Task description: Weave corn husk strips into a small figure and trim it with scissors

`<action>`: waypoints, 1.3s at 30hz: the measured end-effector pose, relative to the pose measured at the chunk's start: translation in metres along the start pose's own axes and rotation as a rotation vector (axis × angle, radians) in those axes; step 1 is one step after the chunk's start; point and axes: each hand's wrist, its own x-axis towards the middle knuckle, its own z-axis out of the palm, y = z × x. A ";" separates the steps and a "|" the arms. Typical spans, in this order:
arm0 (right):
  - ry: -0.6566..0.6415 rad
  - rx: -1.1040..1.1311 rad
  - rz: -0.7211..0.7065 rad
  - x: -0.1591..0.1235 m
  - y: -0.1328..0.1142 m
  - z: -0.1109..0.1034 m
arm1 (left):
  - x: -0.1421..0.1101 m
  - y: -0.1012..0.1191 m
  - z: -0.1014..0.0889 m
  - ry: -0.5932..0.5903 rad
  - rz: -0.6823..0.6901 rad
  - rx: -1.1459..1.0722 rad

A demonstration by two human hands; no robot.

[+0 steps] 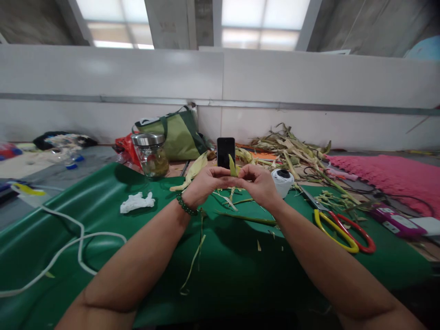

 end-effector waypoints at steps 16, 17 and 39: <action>-0.071 -0.444 -0.633 -0.002 -0.003 -0.012 | 0.004 0.003 -0.008 -0.040 -0.063 -0.069; -0.075 -0.469 -0.632 -0.002 -0.002 -0.012 | 0.003 0.003 -0.008 -0.036 -0.059 -0.060; -0.087 -0.231 -0.111 0.005 0.006 -0.009 | -0.003 0.001 0.005 0.011 0.099 0.124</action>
